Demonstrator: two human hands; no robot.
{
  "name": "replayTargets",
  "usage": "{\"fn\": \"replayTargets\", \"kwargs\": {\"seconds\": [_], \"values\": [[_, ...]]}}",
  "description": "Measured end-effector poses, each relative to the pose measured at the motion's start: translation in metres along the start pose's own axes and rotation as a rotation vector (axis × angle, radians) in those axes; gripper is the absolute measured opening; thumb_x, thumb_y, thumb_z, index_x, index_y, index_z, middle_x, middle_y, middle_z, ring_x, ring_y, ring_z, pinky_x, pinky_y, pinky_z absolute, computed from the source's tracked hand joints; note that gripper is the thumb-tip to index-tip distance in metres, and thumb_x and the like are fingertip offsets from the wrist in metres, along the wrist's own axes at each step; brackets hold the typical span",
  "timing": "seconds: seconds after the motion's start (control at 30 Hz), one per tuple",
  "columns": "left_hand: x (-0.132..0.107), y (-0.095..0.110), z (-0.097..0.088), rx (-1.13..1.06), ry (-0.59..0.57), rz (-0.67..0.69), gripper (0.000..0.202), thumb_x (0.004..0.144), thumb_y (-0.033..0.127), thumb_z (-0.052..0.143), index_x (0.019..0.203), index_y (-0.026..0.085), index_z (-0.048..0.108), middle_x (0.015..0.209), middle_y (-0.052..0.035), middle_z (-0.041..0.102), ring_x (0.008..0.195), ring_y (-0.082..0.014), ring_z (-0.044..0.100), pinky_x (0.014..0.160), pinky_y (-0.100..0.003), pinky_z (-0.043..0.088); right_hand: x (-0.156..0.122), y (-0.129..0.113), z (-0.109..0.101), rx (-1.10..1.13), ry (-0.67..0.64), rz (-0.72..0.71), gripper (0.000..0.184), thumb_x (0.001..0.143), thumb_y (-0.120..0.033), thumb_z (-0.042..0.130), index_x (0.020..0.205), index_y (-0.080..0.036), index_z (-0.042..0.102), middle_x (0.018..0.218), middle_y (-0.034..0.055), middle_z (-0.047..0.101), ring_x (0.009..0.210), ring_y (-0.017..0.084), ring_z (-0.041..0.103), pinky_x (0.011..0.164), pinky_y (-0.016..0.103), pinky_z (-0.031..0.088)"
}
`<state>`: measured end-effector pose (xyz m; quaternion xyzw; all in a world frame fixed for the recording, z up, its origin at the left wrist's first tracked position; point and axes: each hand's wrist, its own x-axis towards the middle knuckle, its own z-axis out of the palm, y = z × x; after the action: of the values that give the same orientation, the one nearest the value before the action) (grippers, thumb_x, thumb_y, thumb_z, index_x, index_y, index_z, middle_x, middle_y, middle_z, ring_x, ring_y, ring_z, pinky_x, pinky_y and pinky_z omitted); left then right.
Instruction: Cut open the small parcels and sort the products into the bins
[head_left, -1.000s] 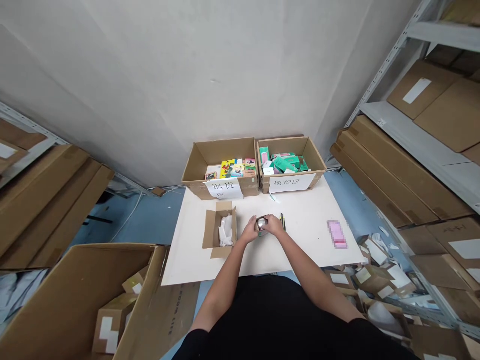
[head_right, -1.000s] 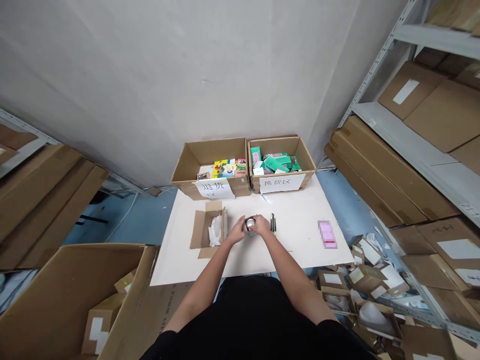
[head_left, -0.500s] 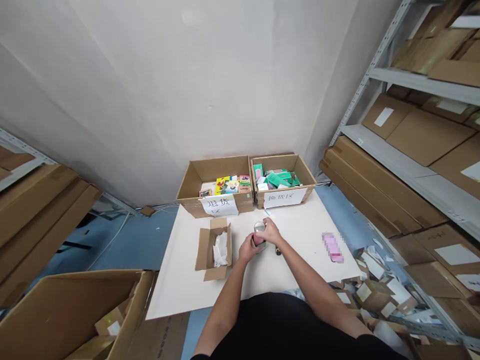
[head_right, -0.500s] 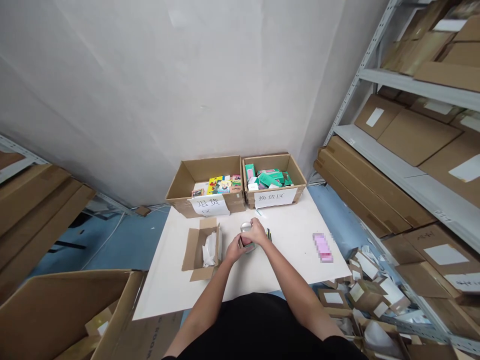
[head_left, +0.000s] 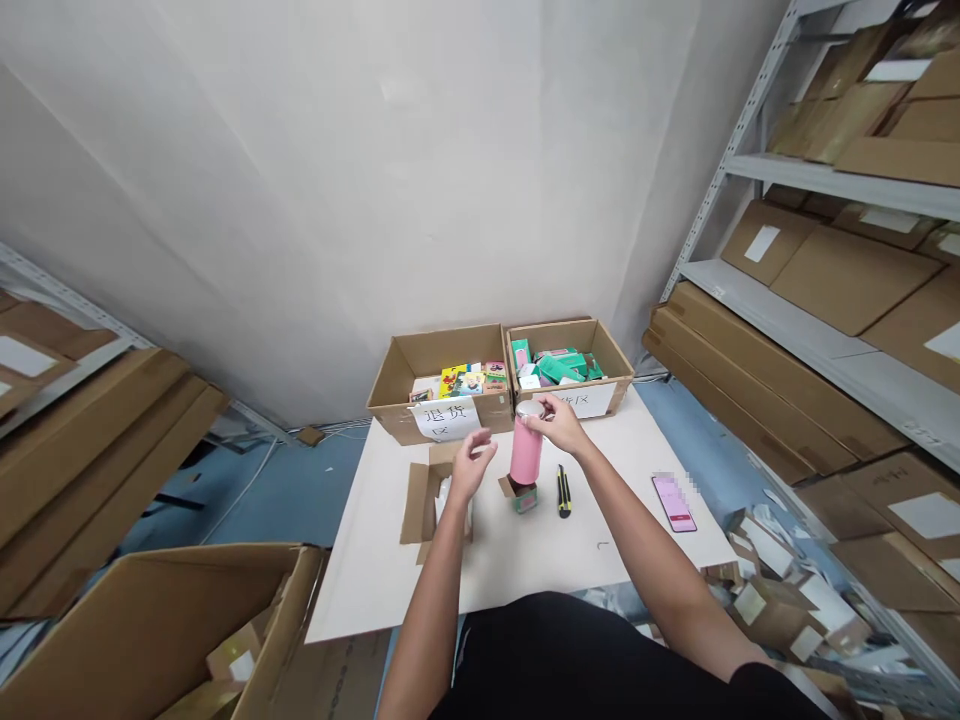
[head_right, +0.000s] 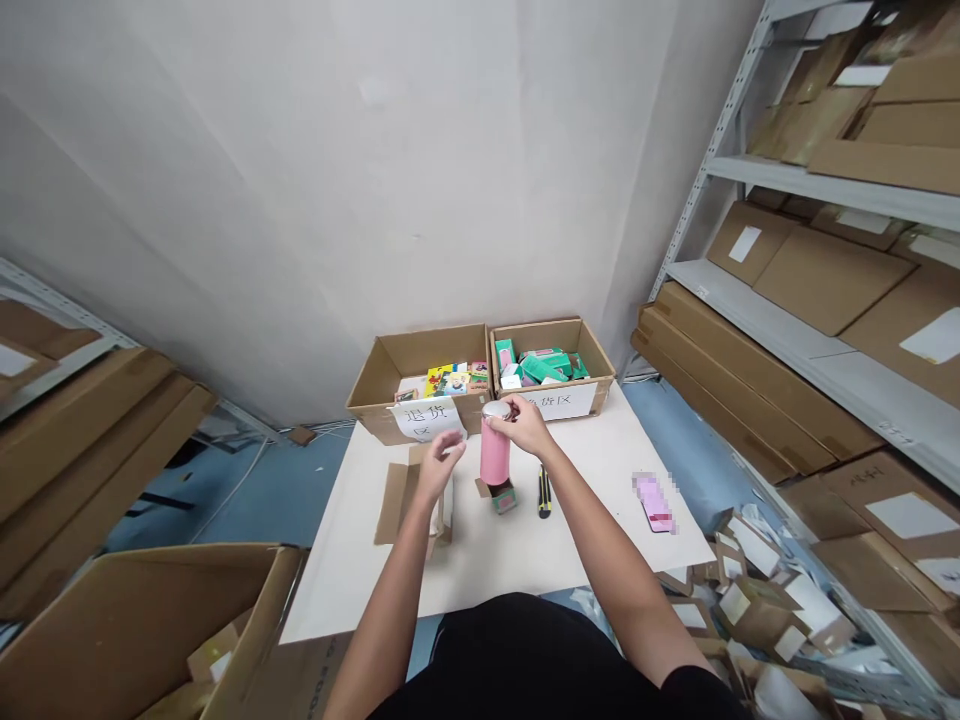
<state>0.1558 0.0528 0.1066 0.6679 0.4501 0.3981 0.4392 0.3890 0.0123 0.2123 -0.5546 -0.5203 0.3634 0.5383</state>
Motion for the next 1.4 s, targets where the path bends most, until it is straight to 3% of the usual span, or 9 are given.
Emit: {"fn": "replayTargets", "kwargs": {"seconds": [0.13,0.23,0.37,0.43,0.67,0.87,1.03,1.23,1.4], "values": [[0.008,0.075,0.017,-0.021,-0.026,0.153,0.097,0.073,0.043,0.091,0.157,0.03,0.046,0.14,-0.0107,0.065,0.119,-0.0263,0.068,0.097,-0.039,0.059,0.002,-0.003,0.012,0.014,0.042,0.014,0.044,0.068,-0.05,0.085,0.095,-0.02,0.068,0.084,0.002,0.071,0.077,0.02,0.064,0.074,0.033,0.055],[0.008,0.099,0.032,-0.022,0.026,0.152,0.104,0.071,0.039,0.092,0.161,0.028,0.041,0.129,-0.0093,0.069,0.109,-0.0249,0.07,0.096,-0.04,0.06,-0.003,0.003,0.014,0.099,0.03,0.009,0.056,0.069,-0.053,0.086,0.113,-0.021,0.068,0.1,0.0062,0.074,0.093,0.024,0.069,0.085,0.037,0.057],[0.004,0.097,0.027,-0.129,0.05,0.122,0.114,0.074,0.041,0.09,0.168,0.026,0.027,0.129,-0.0094,0.069,0.11,-0.0242,0.071,0.1,-0.04,0.06,-0.029,0.023,0.011,0.338,-0.227,0.015,0.085,0.074,-0.053,0.084,0.15,-0.032,0.051,0.132,0.0087,0.07,0.119,0.027,0.068,0.101,0.044,0.056],[0.003,0.093,0.022,-0.243,-0.012,0.11,0.116,0.078,0.044,0.088,0.17,0.029,0.019,0.141,-0.0117,0.064,0.119,-0.0251,0.07,0.103,-0.039,0.059,-0.045,0.035,0.016,0.405,-0.31,0.056,0.099,0.07,-0.048,0.089,0.156,-0.035,0.043,0.131,0.0087,0.071,0.115,0.028,0.07,0.099,0.046,0.057],[0.011,0.1,0.028,-0.23,-0.075,0.053,0.139,0.068,0.048,0.096,0.171,0.037,0.004,0.165,-0.0159,0.044,0.131,-0.03,0.064,0.102,-0.041,0.06,-0.066,0.047,0.044,0.255,0.078,0.066,0.12,0.061,-0.039,0.096,0.163,-0.032,0.033,0.12,0.0076,0.071,0.107,0.029,0.071,0.095,0.046,0.059],[0.016,0.117,0.025,-0.323,-0.03,-0.012,0.138,0.073,0.041,0.092,0.172,0.03,-0.002,0.135,-0.0126,0.07,0.11,-0.0256,0.073,0.101,-0.044,0.058,-0.06,0.037,0.029,0.294,-0.08,-0.025,0.111,0.074,-0.042,0.087,0.167,-0.033,0.026,0.124,0.008,0.07,0.113,0.026,0.07,0.105,0.047,0.053],[0.016,0.128,0.02,-0.379,-0.007,-0.007,0.134,0.072,0.042,0.094,0.172,0.033,0.006,0.138,-0.0116,0.067,0.124,-0.0264,0.067,0.107,-0.041,0.053,-0.057,0.034,0.027,0.196,-0.001,0.009,0.123,0.068,-0.044,0.093,0.169,-0.032,0.023,0.104,0.0026,0.069,0.087,0.021,0.068,0.084,0.04,0.059],[0.021,0.122,0.014,-0.268,0.06,-0.062,0.133,0.067,0.034,0.097,0.171,0.026,0.016,0.11,-0.0067,0.074,0.096,-0.0236,0.073,0.094,-0.042,0.059,-0.058,0.045,0.035,0.317,-0.149,0.006,0.119,0.075,-0.043,0.088,0.17,-0.036,0.018,0.12,0.0059,0.067,0.102,0.023,0.071,0.094,0.042,0.058],[0.024,0.123,0.011,-0.363,-0.085,-0.022,0.122,0.074,0.037,0.092,0.171,0.029,0.018,0.133,-0.0112,0.07,0.115,-0.0238,0.069,0.102,-0.039,0.056,-0.054,0.048,0.037,0.25,-0.026,0.02,0.126,0.069,-0.034,0.09,0.171,-0.037,0.016,0.119,0.0062,0.066,0.092,0.022,0.069,0.08,0.039,0.062]]}}
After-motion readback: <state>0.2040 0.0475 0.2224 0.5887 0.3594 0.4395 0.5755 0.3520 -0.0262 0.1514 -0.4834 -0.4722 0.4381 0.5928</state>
